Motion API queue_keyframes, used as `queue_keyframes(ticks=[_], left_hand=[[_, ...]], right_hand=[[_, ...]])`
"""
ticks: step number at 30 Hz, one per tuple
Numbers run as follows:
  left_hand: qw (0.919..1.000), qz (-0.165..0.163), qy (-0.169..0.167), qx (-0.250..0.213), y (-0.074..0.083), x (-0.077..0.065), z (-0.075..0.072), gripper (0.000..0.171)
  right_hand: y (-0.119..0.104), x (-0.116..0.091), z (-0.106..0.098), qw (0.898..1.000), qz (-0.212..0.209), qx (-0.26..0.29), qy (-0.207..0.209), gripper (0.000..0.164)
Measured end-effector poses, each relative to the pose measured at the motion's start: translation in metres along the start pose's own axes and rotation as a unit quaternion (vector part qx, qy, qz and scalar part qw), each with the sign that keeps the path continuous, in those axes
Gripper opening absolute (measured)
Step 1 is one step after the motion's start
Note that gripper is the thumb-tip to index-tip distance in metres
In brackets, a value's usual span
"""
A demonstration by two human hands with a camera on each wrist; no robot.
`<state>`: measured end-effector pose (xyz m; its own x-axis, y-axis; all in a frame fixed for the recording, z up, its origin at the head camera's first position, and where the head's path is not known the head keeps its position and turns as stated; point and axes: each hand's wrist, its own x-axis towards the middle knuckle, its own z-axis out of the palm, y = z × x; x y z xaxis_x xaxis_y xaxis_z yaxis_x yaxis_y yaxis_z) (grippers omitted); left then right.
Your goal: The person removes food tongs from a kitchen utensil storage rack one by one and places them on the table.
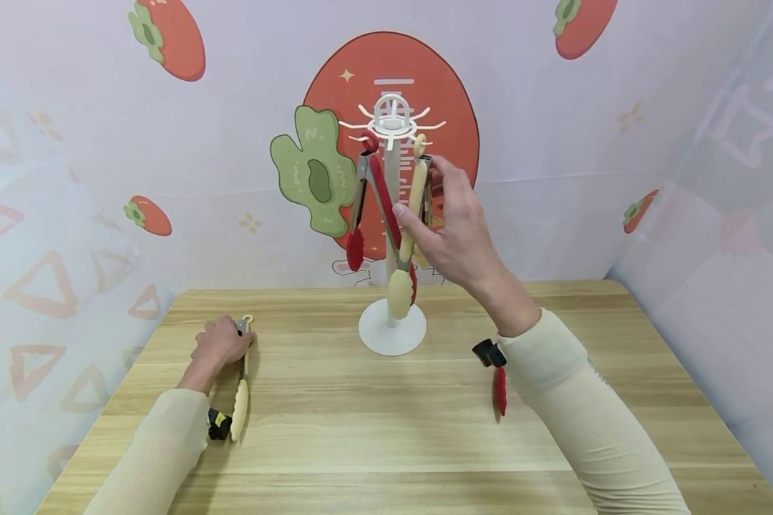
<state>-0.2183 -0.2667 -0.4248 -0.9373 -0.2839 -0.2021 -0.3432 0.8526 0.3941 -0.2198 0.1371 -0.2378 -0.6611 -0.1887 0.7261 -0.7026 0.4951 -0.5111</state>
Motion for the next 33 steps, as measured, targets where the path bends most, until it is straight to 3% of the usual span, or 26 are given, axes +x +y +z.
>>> queue_keyframes(ticks=[13,22,33], left_hand=[[0.9999,0.002,-0.002,0.012,0.004,0.001,-0.003,0.041],[0.9993,0.020,0.007,0.030,0.014,0.002,-0.010,0.059],[0.9989,0.033,0.001,0.034,0.014,-0.003,-0.016,0.066]], right_hand=[[0.000,0.002,-0.001,1.000,-0.024,0.000,0.011,0.059],[-0.003,0.002,-0.006,0.999,-0.025,-0.010,0.021,0.059],[-0.008,-0.005,-0.015,0.999,-0.014,-0.020,0.023,0.057]])
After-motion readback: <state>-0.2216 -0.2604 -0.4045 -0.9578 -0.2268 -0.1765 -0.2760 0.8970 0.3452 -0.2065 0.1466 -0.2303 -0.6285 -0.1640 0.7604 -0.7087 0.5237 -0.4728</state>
